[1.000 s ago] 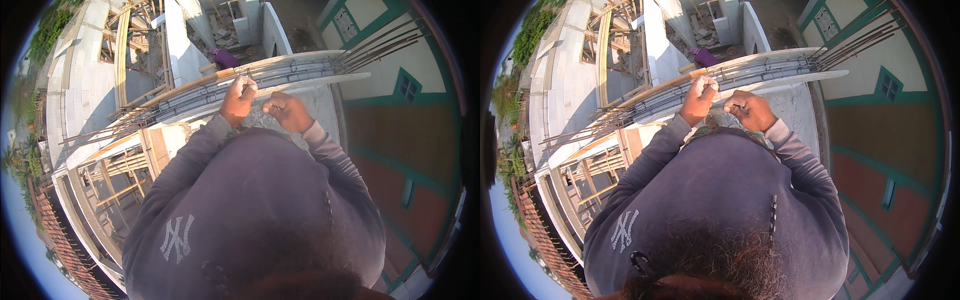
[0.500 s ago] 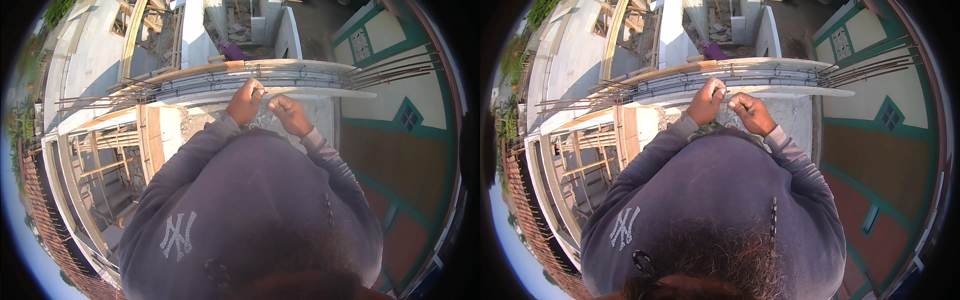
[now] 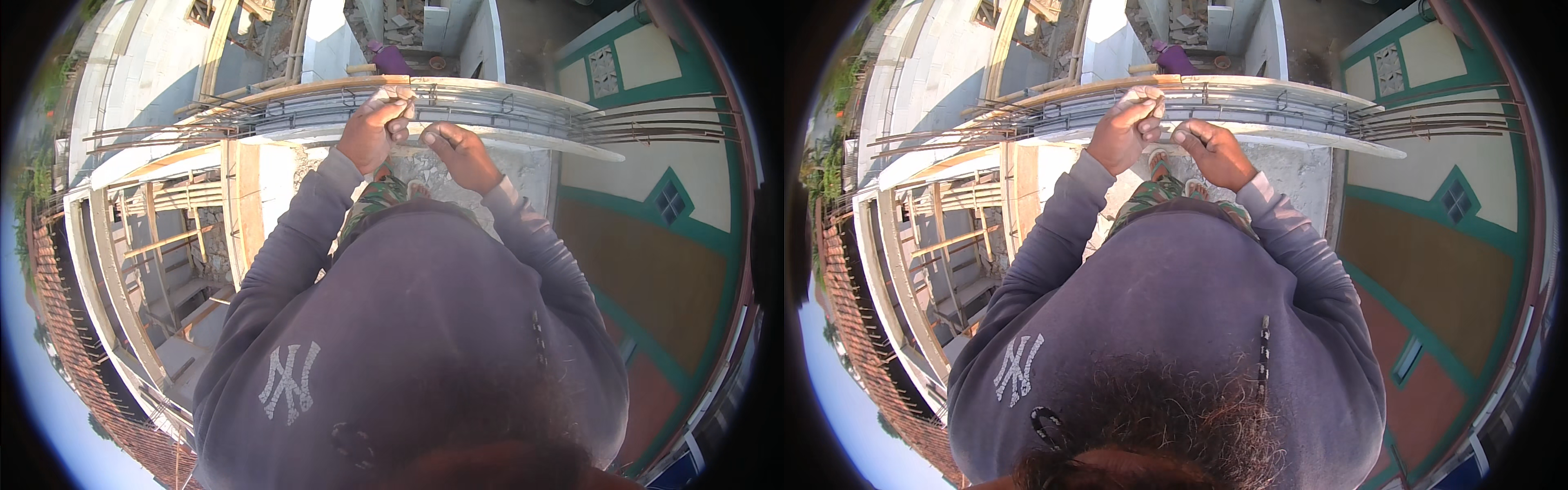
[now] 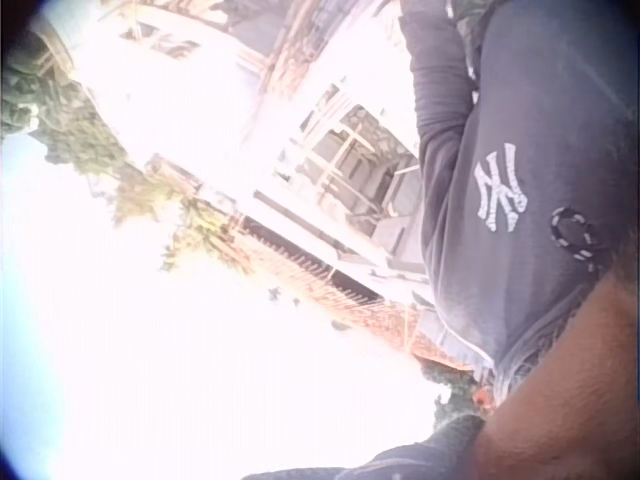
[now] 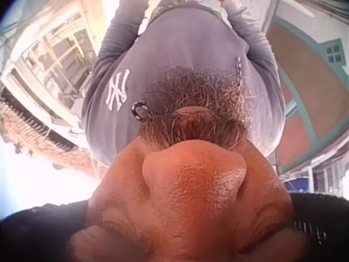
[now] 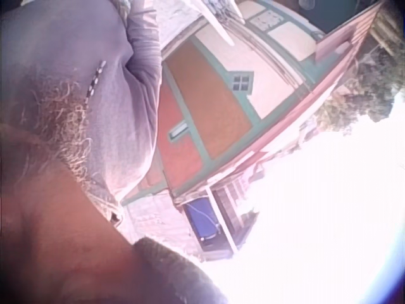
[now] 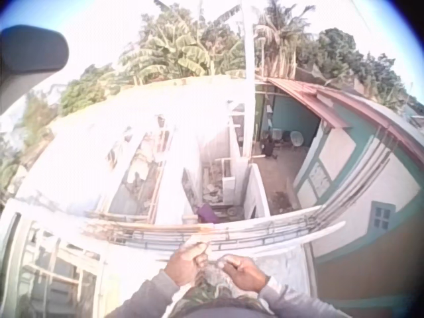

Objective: The person builds a wall section on a roof level using blocks and wire, hammering nails to secure wooden supports and tying wire around metal reinforcements.

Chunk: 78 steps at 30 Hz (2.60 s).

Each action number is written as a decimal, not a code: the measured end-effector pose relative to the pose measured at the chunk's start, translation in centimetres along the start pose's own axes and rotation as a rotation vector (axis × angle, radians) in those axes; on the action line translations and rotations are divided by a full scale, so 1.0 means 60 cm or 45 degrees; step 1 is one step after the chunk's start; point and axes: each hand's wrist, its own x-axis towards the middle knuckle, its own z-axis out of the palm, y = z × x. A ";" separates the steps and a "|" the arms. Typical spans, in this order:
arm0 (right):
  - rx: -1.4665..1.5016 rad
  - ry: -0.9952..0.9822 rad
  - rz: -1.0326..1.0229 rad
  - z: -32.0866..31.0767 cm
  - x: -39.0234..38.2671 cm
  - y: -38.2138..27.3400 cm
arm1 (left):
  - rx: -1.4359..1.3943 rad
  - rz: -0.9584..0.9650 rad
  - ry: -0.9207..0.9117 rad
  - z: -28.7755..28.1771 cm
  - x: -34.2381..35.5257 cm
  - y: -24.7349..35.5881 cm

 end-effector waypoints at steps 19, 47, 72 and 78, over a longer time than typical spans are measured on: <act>-0.345 0.273 -0.082 -0.064 0.074 0.136 | -0.727 0.170 0.063 -0.105 -0.060 0.091; -1.015 -0.158 0.105 -0.065 0.568 0.531 | 0.689 -0.727 0.879 -0.422 -0.005 -0.202; -0.752 -0.093 -0.168 -0.008 0.505 0.444 | 0.246 -0.462 1.270 -0.268 -0.050 -0.286; 0.149 -0.879 0.410 0.125 0.300 0.243 | 0.218 -0.244 1.173 -0.260 -0.031 -0.226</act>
